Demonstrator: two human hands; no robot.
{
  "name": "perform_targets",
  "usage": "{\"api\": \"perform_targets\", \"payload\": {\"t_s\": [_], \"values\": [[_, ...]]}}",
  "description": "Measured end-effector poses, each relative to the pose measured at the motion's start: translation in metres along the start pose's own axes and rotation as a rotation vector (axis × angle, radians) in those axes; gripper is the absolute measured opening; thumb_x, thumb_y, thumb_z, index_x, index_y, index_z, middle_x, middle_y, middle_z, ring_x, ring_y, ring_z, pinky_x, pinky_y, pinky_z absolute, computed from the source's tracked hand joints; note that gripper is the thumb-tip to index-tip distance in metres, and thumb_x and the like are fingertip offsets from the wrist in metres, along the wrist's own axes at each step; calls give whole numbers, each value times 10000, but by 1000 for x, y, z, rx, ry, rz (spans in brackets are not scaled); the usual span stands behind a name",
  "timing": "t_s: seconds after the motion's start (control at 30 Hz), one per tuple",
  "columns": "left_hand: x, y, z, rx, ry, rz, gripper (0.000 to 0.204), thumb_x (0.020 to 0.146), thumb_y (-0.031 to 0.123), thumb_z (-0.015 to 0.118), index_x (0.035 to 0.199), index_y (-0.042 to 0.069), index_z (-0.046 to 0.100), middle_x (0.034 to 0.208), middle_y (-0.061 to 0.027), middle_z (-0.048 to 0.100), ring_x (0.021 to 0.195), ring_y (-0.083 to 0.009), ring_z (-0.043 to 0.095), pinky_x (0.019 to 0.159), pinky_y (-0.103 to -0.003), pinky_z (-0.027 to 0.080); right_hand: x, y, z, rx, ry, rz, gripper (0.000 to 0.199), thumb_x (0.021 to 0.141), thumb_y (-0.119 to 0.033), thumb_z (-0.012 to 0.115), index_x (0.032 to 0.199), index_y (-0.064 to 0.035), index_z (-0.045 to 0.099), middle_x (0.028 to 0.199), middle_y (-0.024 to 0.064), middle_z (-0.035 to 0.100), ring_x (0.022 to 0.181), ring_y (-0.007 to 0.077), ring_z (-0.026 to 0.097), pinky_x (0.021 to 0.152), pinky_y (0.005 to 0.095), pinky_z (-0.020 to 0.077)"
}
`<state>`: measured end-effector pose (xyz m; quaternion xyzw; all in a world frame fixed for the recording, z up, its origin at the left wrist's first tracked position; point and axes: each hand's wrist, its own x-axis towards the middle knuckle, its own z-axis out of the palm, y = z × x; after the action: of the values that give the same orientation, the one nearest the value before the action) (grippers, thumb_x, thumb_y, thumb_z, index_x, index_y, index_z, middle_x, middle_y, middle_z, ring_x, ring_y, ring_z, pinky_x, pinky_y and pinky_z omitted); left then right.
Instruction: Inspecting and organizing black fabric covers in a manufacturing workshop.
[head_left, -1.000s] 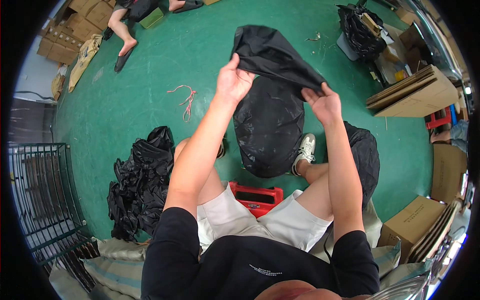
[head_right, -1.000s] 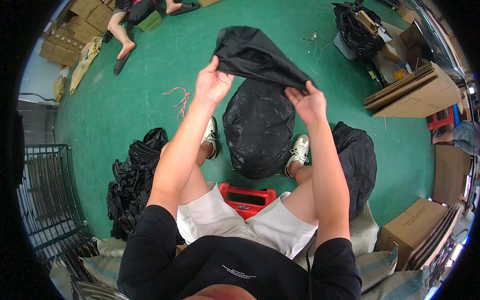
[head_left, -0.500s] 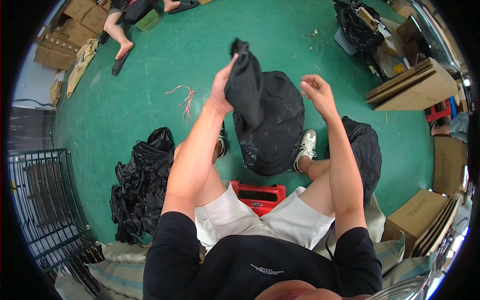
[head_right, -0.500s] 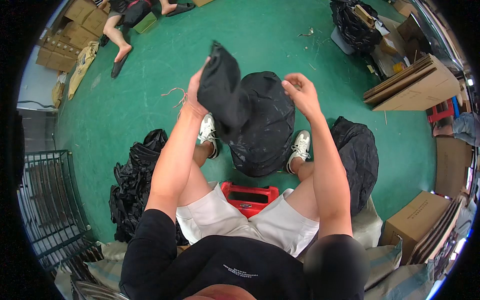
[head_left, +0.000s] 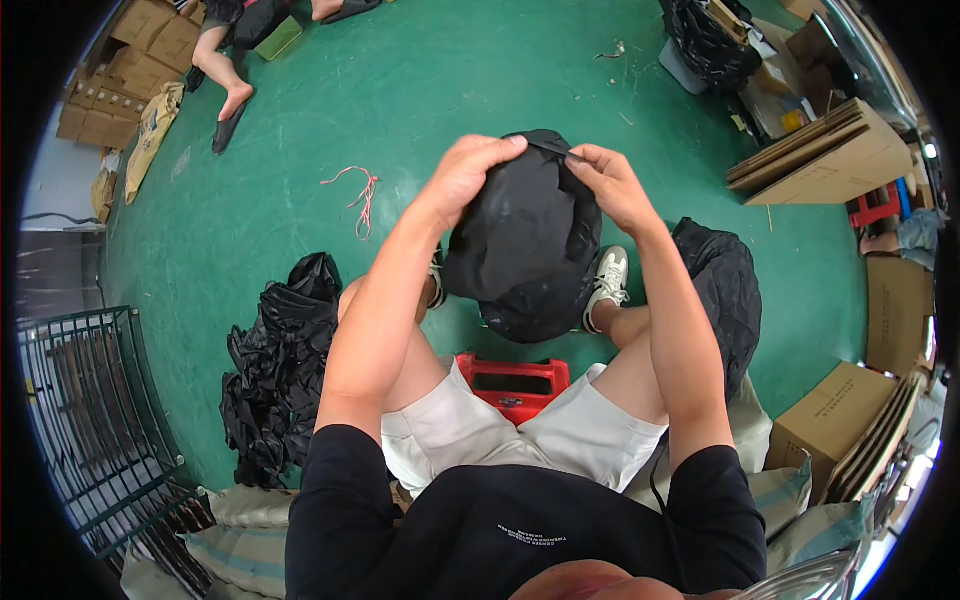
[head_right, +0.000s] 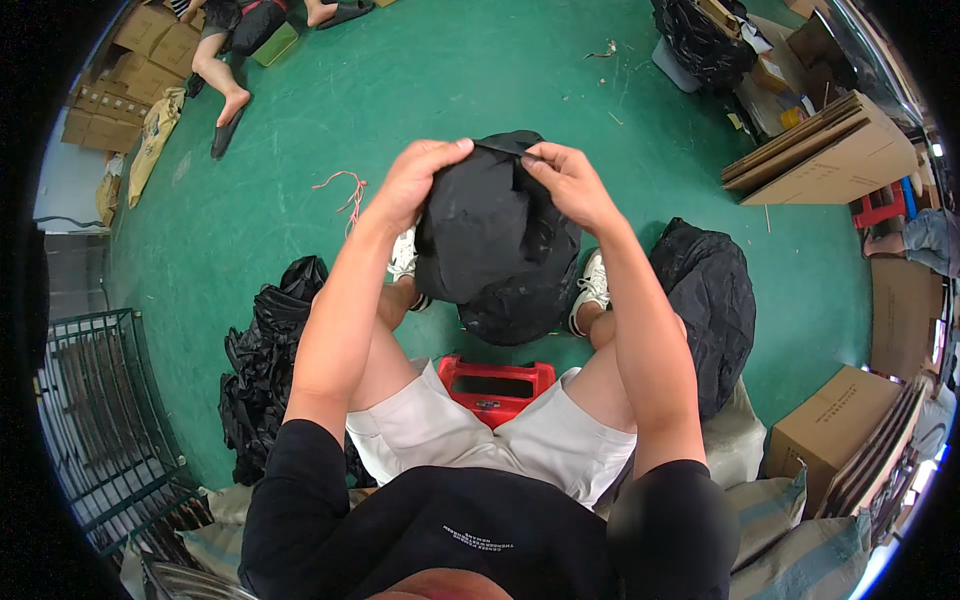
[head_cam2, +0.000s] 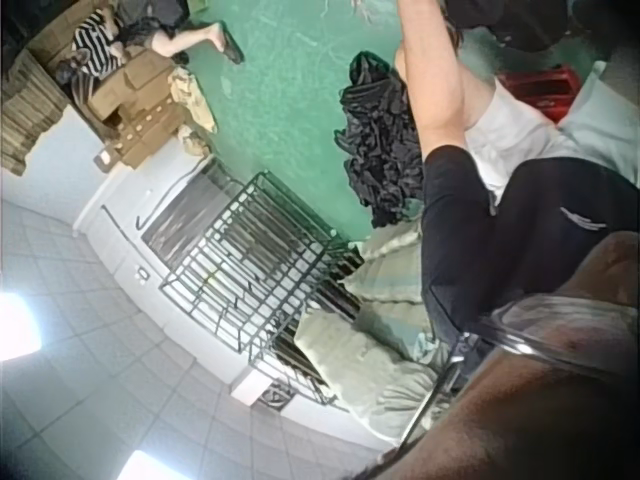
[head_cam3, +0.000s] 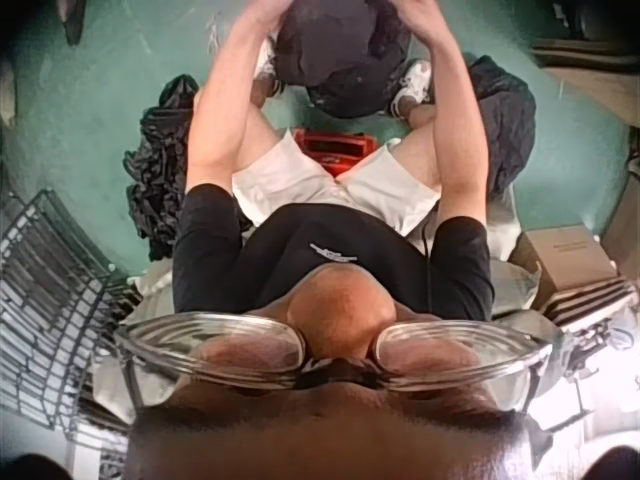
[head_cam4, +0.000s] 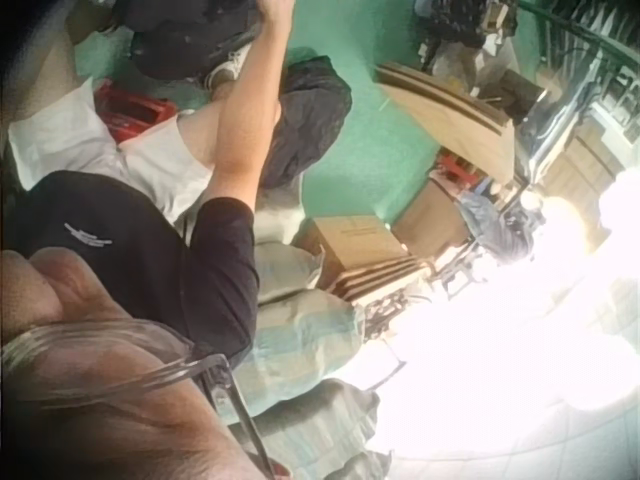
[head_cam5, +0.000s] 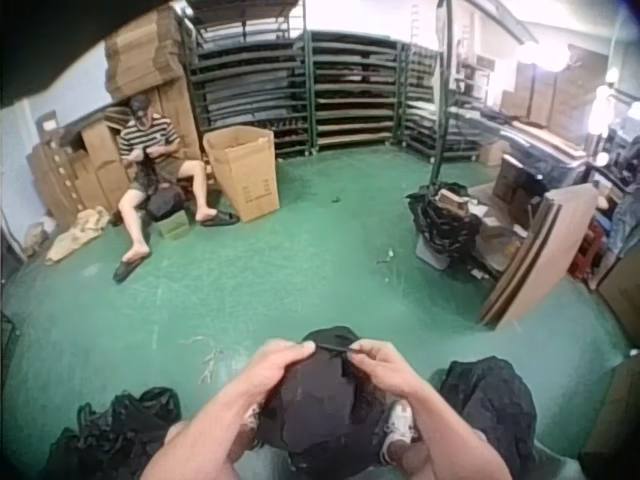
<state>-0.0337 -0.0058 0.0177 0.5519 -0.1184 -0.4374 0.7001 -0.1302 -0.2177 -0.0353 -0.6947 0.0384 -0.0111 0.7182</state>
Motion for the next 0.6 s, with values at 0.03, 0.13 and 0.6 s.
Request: {"api": "perform_targets", "payload": {"t_s": [0.03,0.13,0.6], "values": [[1,3,-3,110,45,45,315,908,298,619,828,0,684,759,-34,672,638,-92,604,615,-235,479,-1,-3,-7,-31,-24,117,183,968,-158,539,981,6,621,866,-55,605,808,26,509,747,214,431],[5,4,-14,308,98,105,336,919,303,611,791,1,682,728,-11,661,631,-64,575,612,-221,456,-7,-14,-13,-30,-61,224,265,974,-221,541,968,24,642,792,-46,635,735,30,545,692,225,463],[-12,-13,-11,-372,-566,80,437,777,179,754,1085,-83,588,1071,-132,665,984,-209,641,896,-334,497,-37,-22,-22,787,148,86,252,967,-241,525,1043,-15,607,987,97,662,908,212,647,829,341,532]]}}
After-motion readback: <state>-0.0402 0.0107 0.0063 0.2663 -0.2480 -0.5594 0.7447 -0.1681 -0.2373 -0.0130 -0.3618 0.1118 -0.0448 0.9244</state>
